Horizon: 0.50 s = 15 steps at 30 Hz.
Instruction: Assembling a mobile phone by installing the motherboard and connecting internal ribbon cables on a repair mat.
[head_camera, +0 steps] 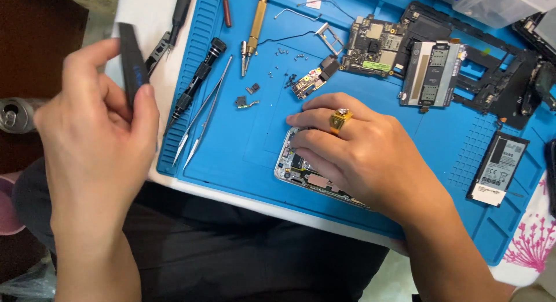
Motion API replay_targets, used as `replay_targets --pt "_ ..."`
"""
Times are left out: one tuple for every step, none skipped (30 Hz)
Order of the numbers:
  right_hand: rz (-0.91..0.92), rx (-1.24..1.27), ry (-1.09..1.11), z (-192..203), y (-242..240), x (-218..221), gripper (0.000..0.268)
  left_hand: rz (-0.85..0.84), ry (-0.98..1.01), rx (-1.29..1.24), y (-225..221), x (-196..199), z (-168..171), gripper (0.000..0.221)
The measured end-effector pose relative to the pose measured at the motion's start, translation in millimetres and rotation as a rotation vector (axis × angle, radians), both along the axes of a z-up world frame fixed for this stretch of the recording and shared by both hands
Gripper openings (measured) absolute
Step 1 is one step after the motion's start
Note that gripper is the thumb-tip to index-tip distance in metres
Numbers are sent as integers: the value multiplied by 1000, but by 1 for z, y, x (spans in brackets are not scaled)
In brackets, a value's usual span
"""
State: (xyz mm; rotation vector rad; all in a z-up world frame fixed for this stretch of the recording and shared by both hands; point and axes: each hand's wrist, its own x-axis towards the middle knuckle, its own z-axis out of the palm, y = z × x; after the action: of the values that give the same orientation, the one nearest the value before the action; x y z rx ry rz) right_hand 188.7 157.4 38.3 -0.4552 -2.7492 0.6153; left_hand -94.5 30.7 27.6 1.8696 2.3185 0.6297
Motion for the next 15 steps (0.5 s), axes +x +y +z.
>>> replay_targets --pt "-3 1 2 -2 0 1 2 -3 2 1 2 3 3 44" --pt "-9 4 5 -3 0 1 2 38 62 -54 5 7 5 40" --pt "-14 7 8 -5 0 1 3 79 123 -108 7 10 8 36" --pt "-15 6 10 -5 -1 1 3 79 125 -108 5 15 10 36" --pt "-21 12 13 -6 -1 1 4 62 293 -54 3 21 12 36" --pt "-28 18 16 -7 -1 1 5 44 462 1 2 27 14 37" --pt "-30 18 17 -7 -1 1 5 43 462 1 7 39 16 37" --pt "-28 24 18 -7 -1 1 5 -105 202 7 11 52 17 39" --pt "-27 30 20 -7 -1 1 5 -253 -61 14 15 64 18 42" --pt "-23 30 21 -7 0 1 5 -249 -60 15 16 74 15 42" --pt "-18 11 34 -7 0 1 4 -329 -39 0 17 84 11 46" --pt "-18 -8 47 -7 1 2 5 -412 -18 -15 20 95 7 50" --pt "-19 -7 46 -6 2 2 5 -413 -18 -14 19 98 3 50" --pt "-6 -44 38 -5 3 3 6 -389 6 -4 19 101 0 39" --pt "6 -81 29 -4 4 5 9 -366 30 6 20 105 -3 28"
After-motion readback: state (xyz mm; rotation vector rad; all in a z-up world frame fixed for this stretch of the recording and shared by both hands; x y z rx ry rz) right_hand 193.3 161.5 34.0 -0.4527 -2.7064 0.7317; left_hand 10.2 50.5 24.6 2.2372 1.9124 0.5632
